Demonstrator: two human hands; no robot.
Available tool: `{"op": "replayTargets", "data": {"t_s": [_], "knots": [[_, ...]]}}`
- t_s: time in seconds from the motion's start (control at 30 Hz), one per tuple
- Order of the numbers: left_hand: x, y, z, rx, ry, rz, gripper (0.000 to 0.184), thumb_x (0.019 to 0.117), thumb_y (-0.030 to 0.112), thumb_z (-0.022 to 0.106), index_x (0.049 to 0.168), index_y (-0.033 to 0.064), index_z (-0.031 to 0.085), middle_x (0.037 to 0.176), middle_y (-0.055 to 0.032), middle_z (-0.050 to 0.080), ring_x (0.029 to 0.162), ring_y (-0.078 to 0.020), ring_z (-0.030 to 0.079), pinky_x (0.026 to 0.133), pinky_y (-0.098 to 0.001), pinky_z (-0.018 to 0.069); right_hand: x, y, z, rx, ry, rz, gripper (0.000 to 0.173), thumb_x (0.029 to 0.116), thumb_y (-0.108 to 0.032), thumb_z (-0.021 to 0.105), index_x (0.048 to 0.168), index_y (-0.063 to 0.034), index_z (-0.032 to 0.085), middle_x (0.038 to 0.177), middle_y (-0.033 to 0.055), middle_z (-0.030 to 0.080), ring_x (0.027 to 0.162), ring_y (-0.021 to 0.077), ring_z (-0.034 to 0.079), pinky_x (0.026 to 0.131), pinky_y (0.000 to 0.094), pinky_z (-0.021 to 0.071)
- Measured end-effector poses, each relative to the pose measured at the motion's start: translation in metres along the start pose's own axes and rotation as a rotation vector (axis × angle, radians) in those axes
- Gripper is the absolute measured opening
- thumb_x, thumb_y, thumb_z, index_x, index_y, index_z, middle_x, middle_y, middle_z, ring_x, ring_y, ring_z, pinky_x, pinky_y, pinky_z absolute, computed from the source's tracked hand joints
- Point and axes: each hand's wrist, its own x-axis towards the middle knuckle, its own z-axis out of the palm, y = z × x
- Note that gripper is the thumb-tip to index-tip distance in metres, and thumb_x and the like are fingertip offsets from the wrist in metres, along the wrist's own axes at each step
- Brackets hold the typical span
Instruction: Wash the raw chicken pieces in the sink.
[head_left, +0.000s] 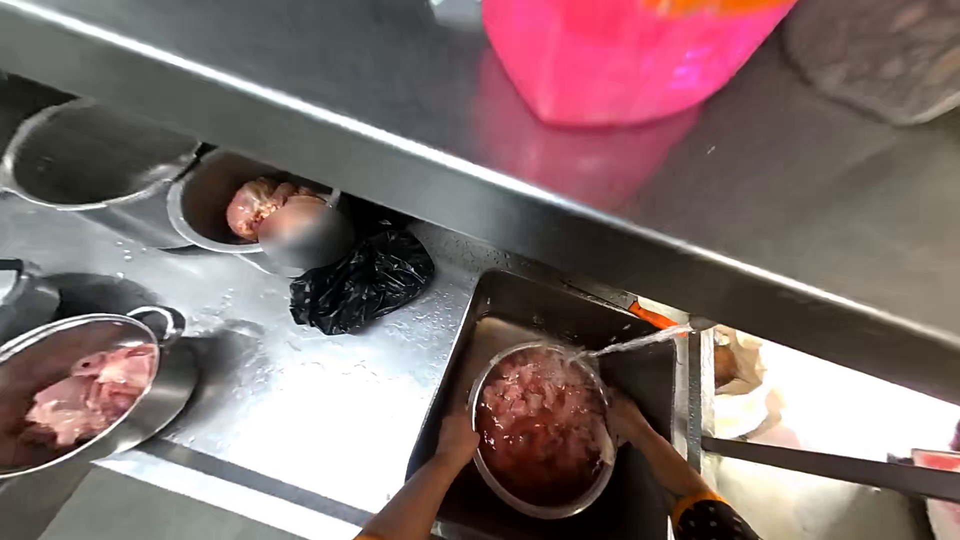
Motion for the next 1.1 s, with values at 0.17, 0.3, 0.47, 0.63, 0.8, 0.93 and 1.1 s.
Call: {"op": "replayTargets", "data": {"t_s": [0.17,0.3,0.47,0.63,0.8,0.93,1.1], "knots": [[-0.054,-0.021,-0.028,-0.064,0.056,0.034,0.054,0.0898,0.007,0.064,0.141,0.0004,0.049,0.128,-0.0227,0.064,0.121,-0.0355,0.064,0.103,-0.0533,0.0511,-0.057,-0.032,-0.024,-0.044,0.067,-0.094,0.055,0.0969,-0.017,0.066,0.149,-0.0095,0.049,0.129,0.0241,0.065,0.118,0.041,0.064,0.101,0.061,0.0508],[-0.094,-0.031,-0.062,-0.152,0.116,0.107,0.05,0.0861,0.004,0.067,0.135,-0.0007,0.054,0.121,-0.0209,0.067,0.114,-0.0332,0.066,0.099,-0.0515,0.0533,-0.107,-0.063,-0.047,-0.002,0.117,-0.158,0.046,0.0966,-0.013,0.065,0.141,-0.0079,0.055,0.126,0.0236,0.066,0.115,0.0403,0.065,0.098,0.0616,0.0516],[-0.136,-0.064,-0.101,-0.314,0.162,0.144,0.045,0.0842,-0.002,0.067,0.127,-0.0011,0.056,0.11,-0.0199,0.067,0.094,-0.031,0.071,0.08,-0.0506,0.0611,-0.155,-0.113,-0.064,-0.013,0.137,-0.253,0.047,0.0936,-0.008,0.064,0.14,-0.0097,0.058,0.127,0.02,0.066,0.116,0.036,0.065,0.099,0.0591,0.0521],[-0.163,-0.1,-0.142,-0.393,0.235,0.128,0.043,0.0838,-0.004,0.068,0.126,-0.0005,0.058,0.109,-0.0186,0.067,0.091,-0.029,0.072,0.076,-0.0482,0.0629,-0.165,-0.164,-0.048,-0.092,0.15,-0.31,0.038,0.0927,-0.011,0.067,0.131,-0.0092,0.064,0.12,0.0205,0.069,0.11,0.0383,0.067,0.095,0.062,0.0525],[-0.17,-0.146,-0.177,-0.369,0.324,0.106,0.041,0.0829,-0.004,0.067,0.123,0.0,0.061,0.108,-0.0185,0.067,0.097,-0.0306,0.069,0.082,-0.0507,0.0597,-0.171,-0.219,-0.011,-0.108,0.133,-0.378,0.035,0.0942,-0.014,0.068,0.128,-0.005,0.065,0.12,0.0229,0.068,0.111,0.041,0.066,0.095,0.0635,0.0512],[-0.169,-0.18,-0.197,-0.391,0.344,0.054,0.038,0.0844,-0.004,0.069,0.122,-0.0007,0.061,0.106,-0.02,0.068,0.095,-0.0312,0.07,0.081,-0.0506,0.0603,-0.156,-0.247,0.024,-0.059,0.108,-0.404,0.037,0.0943,-0.011,0.065,0.13,-0.0069,0.062,0.116,0.0208,0.069,0.108,0.0379,0.067,0.094,0.0608,0.0526],[-0.161,-0.21,-0.209,-0.525,0.347,0.002,0.039,0.087,-0.007,0.066,0.124,-0.0005,0.058,0.108,-0.0216,0.067,0.089,-0.0318,0.072,0.074,-0.0505,0.062,-0.172,-0.278,0.039,-0.074,0.158,-0.423,0.044,0.0913,-0.006,0.069,0.135,-0.0077,0.061,0.121,0.0208,0.068,0.111,0.0399,0.066,0.095,0.0629,0.0521]]}}
